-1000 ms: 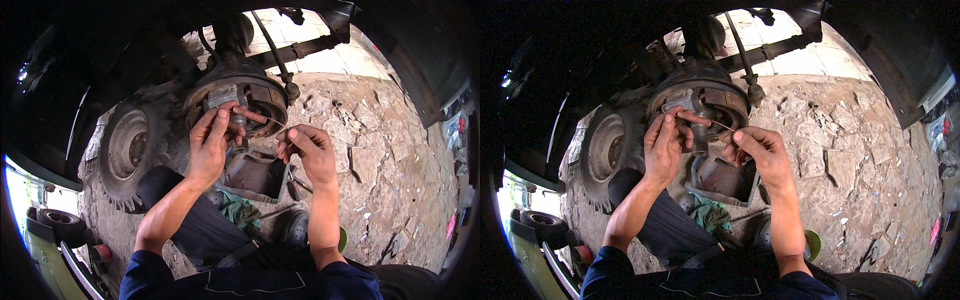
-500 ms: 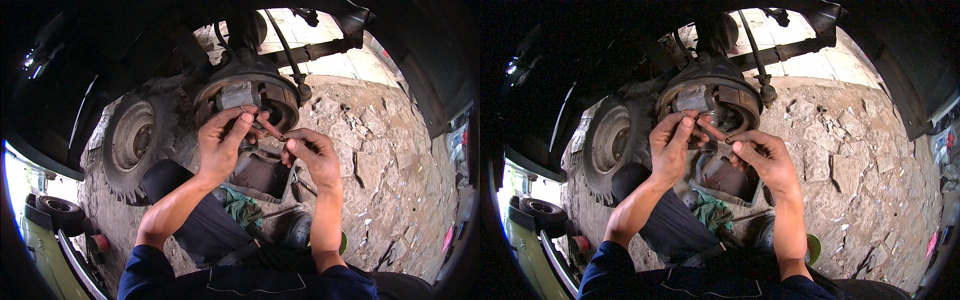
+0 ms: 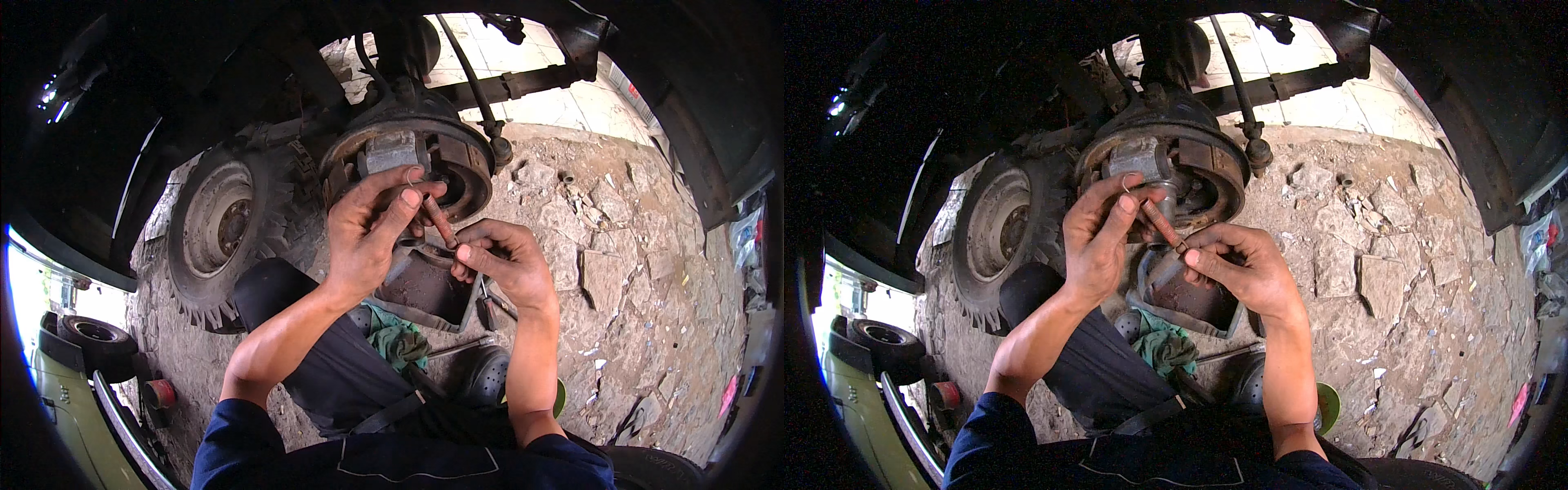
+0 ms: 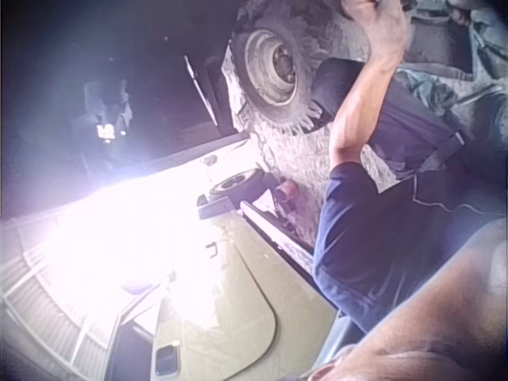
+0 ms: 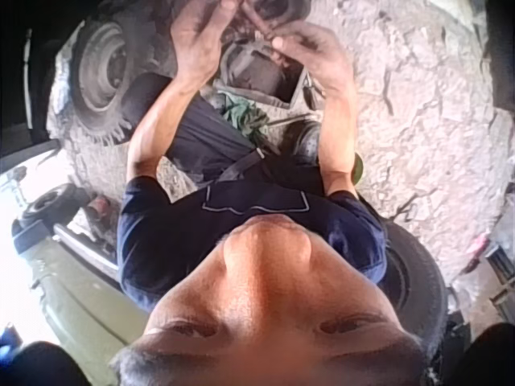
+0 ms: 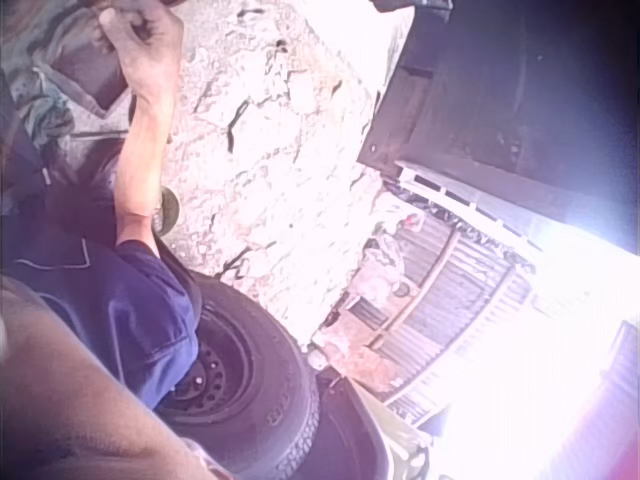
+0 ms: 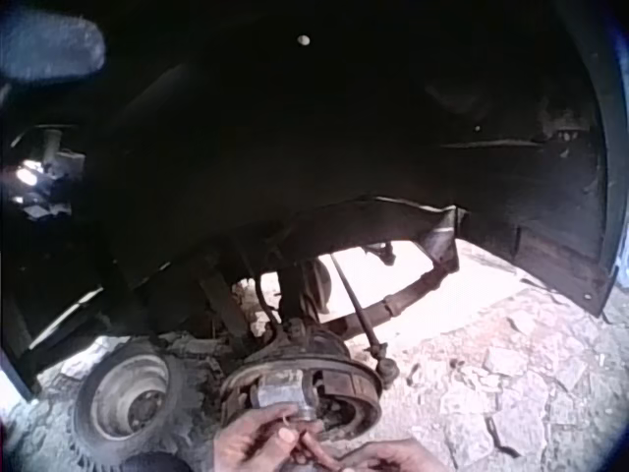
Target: The person works on a drum brake assembly of a vehicle, handling springs and components with their hands and using a tool to adjust the mechanism.
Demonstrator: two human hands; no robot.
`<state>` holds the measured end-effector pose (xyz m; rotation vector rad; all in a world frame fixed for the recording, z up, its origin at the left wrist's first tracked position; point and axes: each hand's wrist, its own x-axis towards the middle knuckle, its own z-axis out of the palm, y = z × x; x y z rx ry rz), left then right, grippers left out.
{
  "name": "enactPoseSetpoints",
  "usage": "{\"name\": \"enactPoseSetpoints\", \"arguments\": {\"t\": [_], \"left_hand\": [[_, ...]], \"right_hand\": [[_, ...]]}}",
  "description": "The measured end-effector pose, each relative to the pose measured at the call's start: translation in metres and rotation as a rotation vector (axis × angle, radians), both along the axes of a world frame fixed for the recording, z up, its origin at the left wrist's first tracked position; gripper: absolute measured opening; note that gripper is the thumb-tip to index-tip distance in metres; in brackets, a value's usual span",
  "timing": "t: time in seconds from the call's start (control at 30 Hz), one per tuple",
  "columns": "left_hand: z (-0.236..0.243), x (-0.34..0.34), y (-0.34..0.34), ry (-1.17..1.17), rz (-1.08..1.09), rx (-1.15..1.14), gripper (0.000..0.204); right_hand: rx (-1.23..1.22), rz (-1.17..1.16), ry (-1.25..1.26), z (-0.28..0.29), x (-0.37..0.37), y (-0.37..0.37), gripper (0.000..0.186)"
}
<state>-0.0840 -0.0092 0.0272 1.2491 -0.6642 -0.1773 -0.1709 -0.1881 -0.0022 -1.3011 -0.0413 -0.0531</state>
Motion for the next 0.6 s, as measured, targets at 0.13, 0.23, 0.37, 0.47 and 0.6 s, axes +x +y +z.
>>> {"name": "enactPoseSetpoints", "arguments": {"t": [0.13, 0.23, 0.37, 0.47, 0.6], "left_hand": [[0.004, -0.001, -0.001, 0.011, -0.028, -0.007, 0.033], [0.004, 0.001, 0.002, 0.009, -0.035, 0.031, 0.030], [0.002, 0.008, 0.001, 0.028, 0.049, 0.110, 0.023], [0.014, 0.013, 0.007, -0.035, 0.136, 0.207, 0.023], [0.018, 0.016, 0.008, -0.199, 0.236, 0.301, 0.019]], "right_hand": [[-0.027, 0.017, 0.004, 0.000, 0.001, 0.001, 0.016], [-0.053, 0.041, 0.034, 0.001, 0.002, 0.003, 0.015], [-0.213, 0.083, 0.039, -0.002, 0.001, -0.004, 0.018], [-0.306, 0.035, 0.006, -0.008, 0.005, -0.003, 0.021], [-0.238, -0.060, 0.004, -0.016, 0.009, -0.001, 0.023]]}}
